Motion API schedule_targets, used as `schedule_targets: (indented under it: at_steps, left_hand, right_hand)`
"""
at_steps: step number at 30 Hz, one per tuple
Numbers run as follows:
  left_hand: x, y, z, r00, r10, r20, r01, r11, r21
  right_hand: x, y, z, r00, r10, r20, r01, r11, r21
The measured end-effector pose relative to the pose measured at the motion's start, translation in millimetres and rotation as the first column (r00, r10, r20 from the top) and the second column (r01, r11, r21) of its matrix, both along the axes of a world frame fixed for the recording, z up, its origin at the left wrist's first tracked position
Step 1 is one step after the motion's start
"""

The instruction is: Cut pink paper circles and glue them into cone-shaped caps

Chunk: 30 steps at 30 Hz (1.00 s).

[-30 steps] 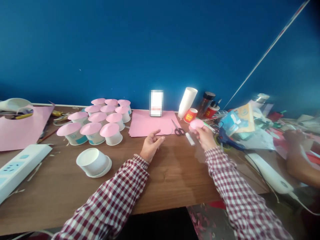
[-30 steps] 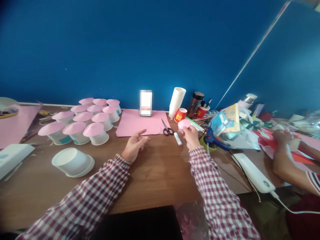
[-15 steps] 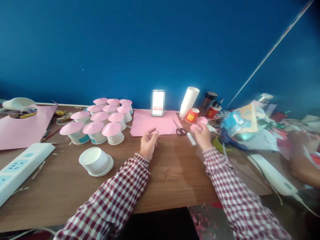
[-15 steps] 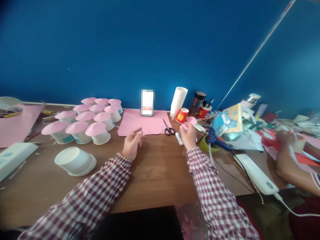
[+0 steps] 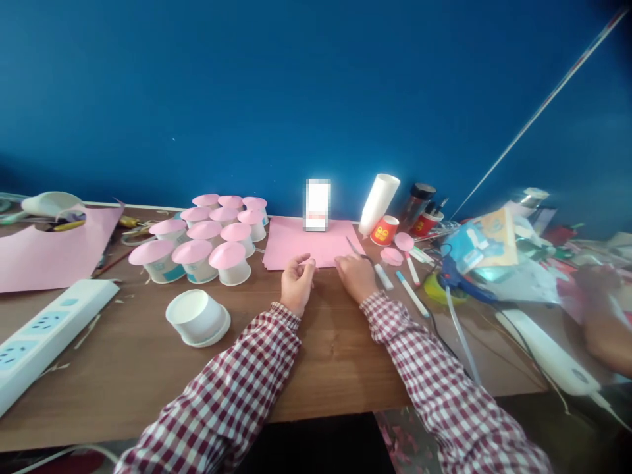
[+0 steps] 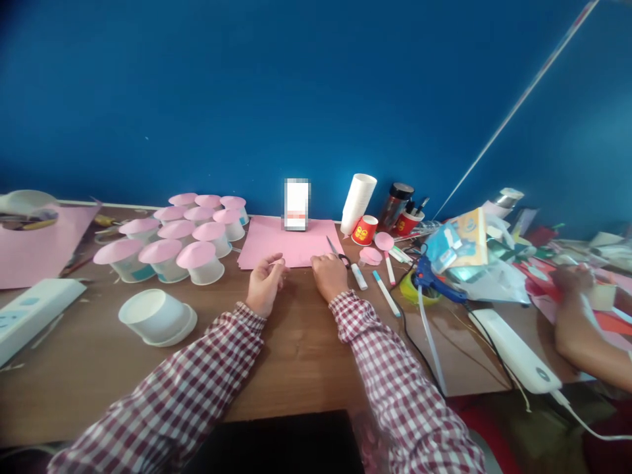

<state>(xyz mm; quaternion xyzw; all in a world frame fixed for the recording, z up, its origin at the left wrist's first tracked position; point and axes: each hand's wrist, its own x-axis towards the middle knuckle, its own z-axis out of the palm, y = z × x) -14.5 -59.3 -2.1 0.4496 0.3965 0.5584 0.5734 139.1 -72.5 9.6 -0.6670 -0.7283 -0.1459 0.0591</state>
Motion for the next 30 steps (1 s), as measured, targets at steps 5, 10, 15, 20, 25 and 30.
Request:
schedule_targets:
  at_steps: [5, 10, 15, 20, 25, 30]
  left_hand:
    - [0, 0, 0.5, 1.0, -0.003, 0.006, 0.003, 1.0, -0.005]
    - [0, 1, -0.9, 1.0, -0.011, -0.008, 0.011, 1.0, -0.002]
    - [0, 0, -1.5, 0.999, -0.031, -0.032, 0.031, 0.999, 0.013]
    - [0, 0, -1.1, 0.998, -0.027, -0.065, 0.028, 0.999, 0.019]
    - [-1, 1, 1.6, 0.996, -0.067, -0.06, 0.066, 0.998, -0.02]
    - [-3, 3, 4.5, 0.976, -0.161, 0.146, 0.176, 0.98, -0.095]
  right_hand:
    - [1, -1, -6.1, 1.0, -0.019, 0.01, 0.018, 0.999, 0.049]
    - [9, 0, -10.1, 0.992, -0.067, -0.108, 0.089, 0.973, 0.215]
    - [14, -3, -11.3, 0.979, -0.007, -0.203, 0.053, 0.973, 0.223]
    - [14, -6, -7.0, 0.862, 0.087, -0.5, 0.105, 0.933, 0.344]
    - [11, -4, -1.7, 0.201, 0.164, -0.966, 0.303, 0.927, 0.22]
    - [4, -10, -3.6, -0.305, 0.021, -0.952, 0.11, 0.994, -0.013]
